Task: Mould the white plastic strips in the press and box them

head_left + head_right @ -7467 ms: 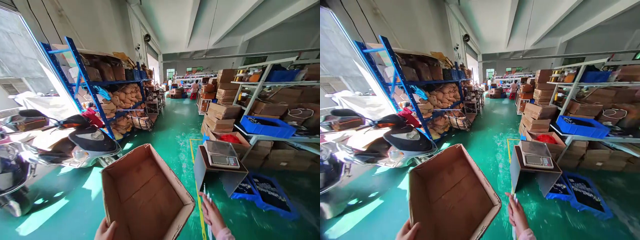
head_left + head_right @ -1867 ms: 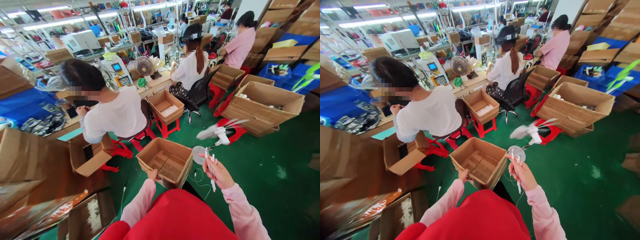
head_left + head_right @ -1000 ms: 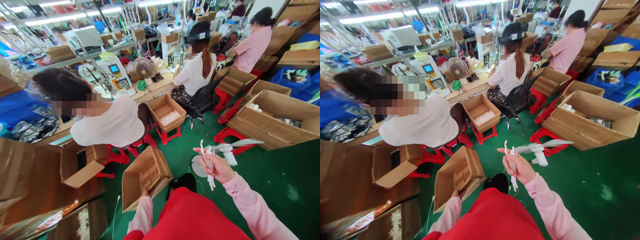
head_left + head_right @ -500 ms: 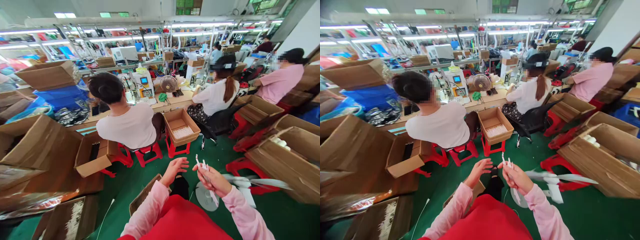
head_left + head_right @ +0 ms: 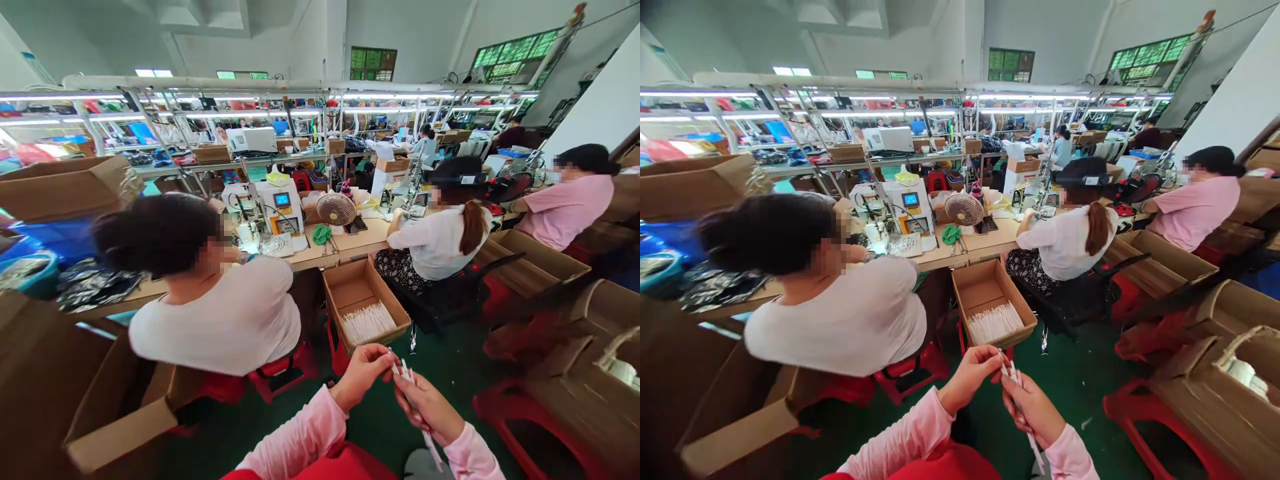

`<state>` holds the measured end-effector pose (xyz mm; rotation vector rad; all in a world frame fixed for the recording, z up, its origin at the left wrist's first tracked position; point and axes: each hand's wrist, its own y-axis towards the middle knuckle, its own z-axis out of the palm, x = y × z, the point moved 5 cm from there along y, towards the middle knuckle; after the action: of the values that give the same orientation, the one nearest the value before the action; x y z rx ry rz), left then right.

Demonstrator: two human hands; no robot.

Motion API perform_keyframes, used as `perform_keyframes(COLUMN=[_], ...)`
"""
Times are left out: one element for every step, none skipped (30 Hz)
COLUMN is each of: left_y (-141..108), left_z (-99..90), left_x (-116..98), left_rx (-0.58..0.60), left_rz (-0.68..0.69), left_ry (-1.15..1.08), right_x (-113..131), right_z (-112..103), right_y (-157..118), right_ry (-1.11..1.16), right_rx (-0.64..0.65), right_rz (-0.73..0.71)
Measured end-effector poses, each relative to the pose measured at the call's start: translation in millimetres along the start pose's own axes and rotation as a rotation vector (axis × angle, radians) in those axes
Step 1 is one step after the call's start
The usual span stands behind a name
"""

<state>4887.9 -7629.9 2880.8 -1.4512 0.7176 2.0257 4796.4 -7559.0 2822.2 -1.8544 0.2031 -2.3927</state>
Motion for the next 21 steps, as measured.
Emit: perform_keyframes(left_y=[15,29,41,53,63,74,83,92,101,108,115,121,125,129,132,133,134,133,132,130,128], left_z=[-9.1,-18.7,-28.6,-38.4,-48.1,-57.4,-66.6,-75.6,-84.7,-94.3,-104.0,-113.6,-122.6,-130.9,-138.2,-144.2,-148.8,-152.2,-154.4,-155.7,-156.4], left_x=[-7,-15,-23,-32,-42,-54,-66,-79,-92,-104,-115,-124,-131,-135,-136,-135,-131,-124,-116,-107,-97], left_rx=[-0.012,-0.032,-0.061,-0.096,-0.137,-0.180,-0.226,-0.272,-0.321,-0.378,-0.437,-0.491,-0.537,-0.573,-0.599,-0.613,-0.619,-0.619,-0.614,-0.606,-0.599], left_rz=[-0.018,-0.039,-0.056,-0.063,-0.055,-0.032,0.009,0.058,0.110,0.162,0.208,0.243,0.261,0.265,0.256,0.237,0.213,0.182,0.144,0.100,0.054], left_ry=[-0.011,-0.027,-0.042,-0.050,-0.055,-0.058,-0.066,-0.082,-0.108,-0.142,-0.174,-0.199,-0.217,-0.230,-0.239,-0.245,-0.248,-0.250,-0.252,-0.253,-0.253], right_x=[9,19,28,37,44,50,53,54,53,51,48,45,43,42,45,50,57,67,78,91,105], right_z=[0,1,3,5,7,8,9,8,5,0,-7,-16,-27,-38,-50,-61,-72,-83,-93,-102,-110], right_y=[17,34,49,62,73,83,91,98,103,108,112,116,120,124,128,134,141,149,159,170,184], right_ry=[-0.012,-0.023,-0.032,-0.038,-0.039,-0.035,-0.026,-0.010,0.019,0.081,0.168,0.268,0.367,0.453,0.518,0.559,0.586,0.617,0.647,0.673,0.695], right_rx=[0.000,0.004,0.011,0.021,0.034,0.047,0.060,0.067,0.064,0.044,0.005,-0.048,-0.108,-0.166,-0.214,-0.247,-0.266,-0.280,-0.290,-0.296,-0.301], right_rz=[-0.002,-0.005,-0.009,-0.011,-0.011,-0.007,0.001,0.013,0.032,0.058,0.084,0.103,0.109,0.101,0.080,0.053,0.025,0.000,-0.024,-0.048,-0.071])
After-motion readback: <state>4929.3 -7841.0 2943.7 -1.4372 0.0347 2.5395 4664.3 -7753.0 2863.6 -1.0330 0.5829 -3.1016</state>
